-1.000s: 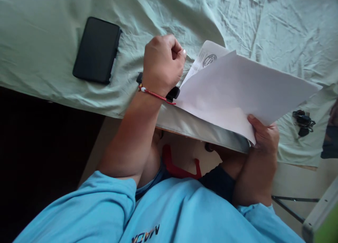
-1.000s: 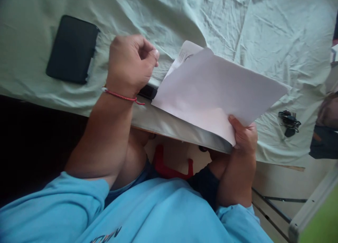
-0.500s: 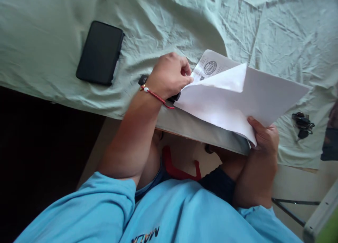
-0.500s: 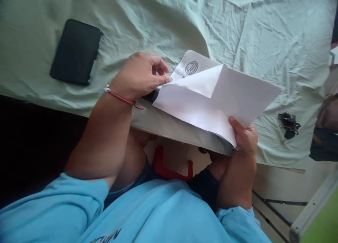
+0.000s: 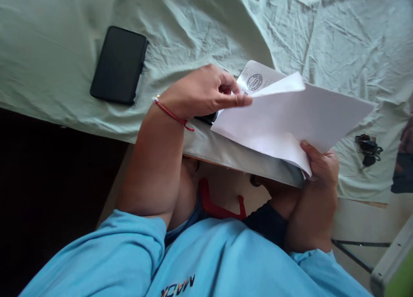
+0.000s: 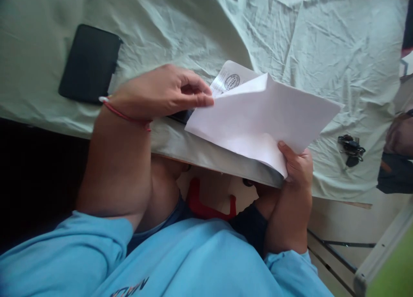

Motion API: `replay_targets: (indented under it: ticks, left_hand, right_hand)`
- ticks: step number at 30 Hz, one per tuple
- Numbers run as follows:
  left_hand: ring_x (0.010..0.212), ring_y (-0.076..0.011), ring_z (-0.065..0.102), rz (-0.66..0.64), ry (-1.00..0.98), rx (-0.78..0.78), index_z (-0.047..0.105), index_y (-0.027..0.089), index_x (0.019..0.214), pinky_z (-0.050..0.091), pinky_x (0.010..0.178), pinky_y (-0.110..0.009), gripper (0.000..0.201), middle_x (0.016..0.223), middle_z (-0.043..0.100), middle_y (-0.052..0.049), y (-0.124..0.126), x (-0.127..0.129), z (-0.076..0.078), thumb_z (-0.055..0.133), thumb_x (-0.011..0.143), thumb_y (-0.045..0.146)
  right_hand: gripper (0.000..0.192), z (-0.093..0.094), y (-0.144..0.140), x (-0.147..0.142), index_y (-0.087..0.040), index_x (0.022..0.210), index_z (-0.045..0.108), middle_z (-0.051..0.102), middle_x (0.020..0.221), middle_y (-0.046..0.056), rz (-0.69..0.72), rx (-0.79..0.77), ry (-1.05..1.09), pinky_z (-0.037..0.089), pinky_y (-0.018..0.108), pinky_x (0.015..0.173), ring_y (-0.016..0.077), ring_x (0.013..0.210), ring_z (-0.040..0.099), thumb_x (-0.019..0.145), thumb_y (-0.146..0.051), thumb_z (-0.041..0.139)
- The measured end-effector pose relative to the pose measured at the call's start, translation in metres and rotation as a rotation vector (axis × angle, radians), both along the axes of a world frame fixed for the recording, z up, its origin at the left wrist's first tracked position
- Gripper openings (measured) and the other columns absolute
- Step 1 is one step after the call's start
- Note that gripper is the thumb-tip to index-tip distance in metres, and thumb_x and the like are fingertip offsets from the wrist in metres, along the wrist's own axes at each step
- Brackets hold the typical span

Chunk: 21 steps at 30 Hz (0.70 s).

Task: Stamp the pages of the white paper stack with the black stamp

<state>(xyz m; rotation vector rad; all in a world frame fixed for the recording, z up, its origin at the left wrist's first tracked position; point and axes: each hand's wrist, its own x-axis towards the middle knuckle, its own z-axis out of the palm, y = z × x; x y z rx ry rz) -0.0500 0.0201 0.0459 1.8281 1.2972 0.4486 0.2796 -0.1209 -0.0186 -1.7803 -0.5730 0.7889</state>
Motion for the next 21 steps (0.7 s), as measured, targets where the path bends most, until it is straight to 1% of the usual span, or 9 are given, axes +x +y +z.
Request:
replay_targets:
  ticks: [2, 3, 6, 7, 9, 12, 15, 18, 21]
  left_hand:
    - [0.095, -0.0287, 0.069, -0.138, 0.068, 0.039, 0.084, 0.026, 0.106, 0.049, 0.083, -0.037, 0.04, 0.104, 0.076, -0.006, 0.0, 0.001, 0.002, 0.086, 0.074, 0.05]
    - [0.098, -0.0292, 0.069, -0.191, 0.129, 0.058, 0.083, 0.025, 0.11, 0.049, 0.085, -0.037, 0.041, 0.108, 0.076, -0.007, 0.0, 0.002, 0.003, 0.086, 0.073, 0.045]
    - [0.1, -0.0296, 0.07, -0.146, 0.238, 0.098, 0.08, 0.025, 0.088, 0.049, 0.088, -0.037, 0.012, 0.098, 0.076, -0.007, 0.001, 0.01, 0.001, 0.074, 0.078, 0.027]
    - [0.099, -0.0298, 0.07, -0.119, 0.257, 0.102, 0.077, 0.026, 0.079, 0.049, 0.089, -0.038, 0.008, 0.091, 0.076, -0.006, 0.002, 0.012, -0.001, 0.069, 0.079, 0.025]
    - [0.102, -0.0309, 0.071, -0.088, 0.271, 0.092, 0.073, 0.028, 0.07, 0.05, 0.093, -0.039, 0.014, 0.086, 0.077, -0.005, 0.003, 0.017, -0.005, 0.065, 0.081, 0.024]
    - [0.112, -0.0318, 0.071, -0.074, 0.284, 0.063, 0.078, 0.03, 0.077, 0.051, 0.098, -0.039, 0.013, 0.095, 0.082, -0.005, 0.003, 0.023, -0.008, 0.067, 0.08, 0.024]
    - [0.113, -0.0309, 0.073, -0.045, 0.281, 0.068, 0.081, 0.028, 0.083, 0.051, 0.099, -0.039, 0.016, 0.103, 0.083, -0.006, 0.002, 0.027, -0.007, 0.067, 0.081, 0.021]
    - [0.111, -0.031, 0.074, -0.054, 0.272, 0.058, 0.082, 0.027, 0.086, 0.052, 0.099, -0.039, 0.016, 0.1, 0.083, -0.005, 0.001, 0.03, -0.006, 0.066, 0.083, 0.021]
    - [0.113, -0.0325, 0.074, -0.045, 0.297, 0.08, 0.082, 0.025, 0.093, 0.052, 0.099, -0.04, 0.017, 0.108, 0.083, -0.008, 0.001, 0.031, -0.007, 0.067, 0.084, 0.025]
  right_hand:
    - [0.052, 0.001, 0.0, -0.001, -0.016, 0.097, 0.082, 0.082, 0.101, 0.006, -0.001, 0.002, 0.003, 0.062, 0.023, 0.072, 0.0155, 0.083, 0.074, 0.053, -0.033, 0.103]
    - [0.053, 0.002, 0.0, -0.001, -0.016, 0.097, 0.082, 0.082, 0.101, 0.005, -0.003, 0.005, 0.006, 0.063, 0.023, 0.074, 0.0154, 0.084, 0.073, 0.052, -0.033, 0.104]
    - [0.054, 0.007, 0.0, -0.002, -0.015, 0.096, 0.081, 0.082, 0.103, 0.006, -0.025, -0.001, -0.018, 0.063, 0.024, 0.076, 0.0153, 0.085, 0.073, 0.051, -0.034, 0.104]
    - [0.054, 0.008, 0.0, -0.002, -0.015, 0.096, 0.081, 0.081, 0.103, 0.007, -0.038, -0.011, -0.035, 0.063, 0.024, 0.076, 0.0155, 0.085, 0.072, 0.051, -0.034, 0.103]
    - [0.054, 0.009, -0.001, 0.001, -0.014, 0.096, 0.081, 0.081, 0.102, 0.007, -0.045, -0.019, -0.052, 0.063, 0.024, 0.075, 0.0155, 0.085, 0.072, 0.051, -0.034, 0.103]
    - [0.054, 0.006, -0.004, 0.011, -0.015, 0.098, 0.081, 0.081, 0.104, 0.005, -0.02, 0.04, -0.019, 0.065, 0.022, 0.081, 0.0147, 0.088, 0.073, 0.051, -0.033, 0.103]
    - [0.053, 0.0, -0.007, 0.022, -0.015, 0.097, 0.08, 0.081, 0.106, 0.006, -0.069, 0.091, -0.011, 0.065, 0.022, 0.087, 0.0152, 0.09, 0.074, 0.051, -0.03, 0.102]
    - [0.051, -0.004, -0.009, 0.027, -0.015, 0.095, 0.079, 0.081, 0.107, 0.006, -0.099, 0.111, -0.017, 0.065, 0.021, 0.089, 0.0161, 0.092, 0.075, 0.05, -0.028, 0.101]
    - [0.05, -0.004, -0.009, 0.025, -0.016, 0.094, 0.079, 0.081, 0.104, 0.006, -0.091, 0.108, -0.02, 0.066, 0.021, 0.086, 0.0161, 0.091, 0.075, 0.051, -0.029, 0.101]
